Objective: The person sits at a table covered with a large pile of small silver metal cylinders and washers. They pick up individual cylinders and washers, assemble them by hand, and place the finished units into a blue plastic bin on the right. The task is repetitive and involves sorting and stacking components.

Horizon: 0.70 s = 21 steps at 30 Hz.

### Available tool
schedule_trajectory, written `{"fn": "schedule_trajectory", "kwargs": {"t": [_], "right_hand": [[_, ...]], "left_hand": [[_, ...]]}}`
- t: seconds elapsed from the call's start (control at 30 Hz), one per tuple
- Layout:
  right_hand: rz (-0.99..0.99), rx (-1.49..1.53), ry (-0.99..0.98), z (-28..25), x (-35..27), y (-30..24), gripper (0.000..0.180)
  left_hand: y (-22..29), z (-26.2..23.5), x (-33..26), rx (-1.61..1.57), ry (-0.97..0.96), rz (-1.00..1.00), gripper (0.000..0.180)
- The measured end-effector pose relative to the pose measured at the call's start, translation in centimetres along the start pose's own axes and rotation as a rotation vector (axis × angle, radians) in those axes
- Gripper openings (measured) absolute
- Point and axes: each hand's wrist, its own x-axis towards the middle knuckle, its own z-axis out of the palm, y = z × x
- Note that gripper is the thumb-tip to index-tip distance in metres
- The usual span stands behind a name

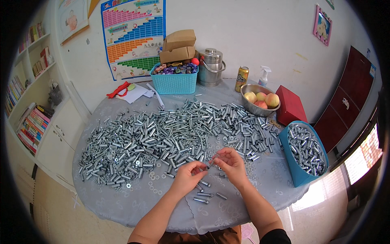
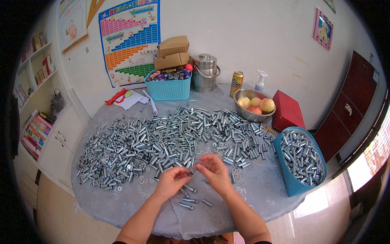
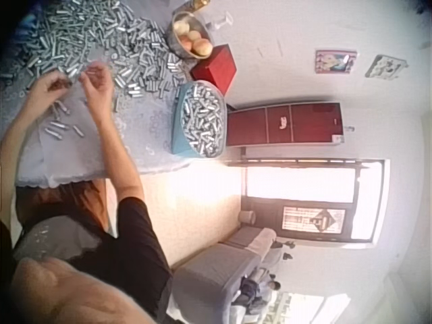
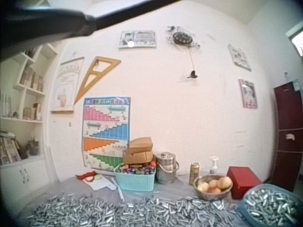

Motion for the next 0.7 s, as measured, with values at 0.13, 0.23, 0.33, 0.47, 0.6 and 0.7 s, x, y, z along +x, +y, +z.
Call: {"fn": "schedule_trajectory", "kwargs": {"t": [0.13, 0.23, 0.33, 0.47, 0.6, 0.7], "right_hand": [[0.0, -0.139, -0.004, 0.5, -0.2, 0.4, 0.019], [-0.203, -0.517, -0.07, 0.7, -0.1, -0.6, 0.01], [-0.218, -0.588, 0.104, -0.7, 0.6, -1.0, 0.009], [0.018, -0.694, 0.33, -4.5, 1.3, -1.6, 0.012], [0.228, -0.925, 0.087, -6.5, 0.6, -2.6, 0.015], [0.328, -1.008, -0.075, -6.2, 0.4, -3.1, 0.019]], "left_hand": [[0.1, 0.2, -0.1, -0.059, 0.013, 0.018, 0.021], [-0.8, 0.3, 0.0, -0.133, 0.046, 0.038, 0.023], [-1.3, 0.1, 0.2, -0.222, 0.094, 0.028, 0.025], [-0.8, -0.1, 0.5, -0.286, 0.136, 0.028, 0.027], [-1.2, -0.3, 0.4, -0.3, 0.142, 0.024, 0.027], [-1.4, -0.3, 0.4, -0.296, 0.135, 0.018, 0.026]]}}
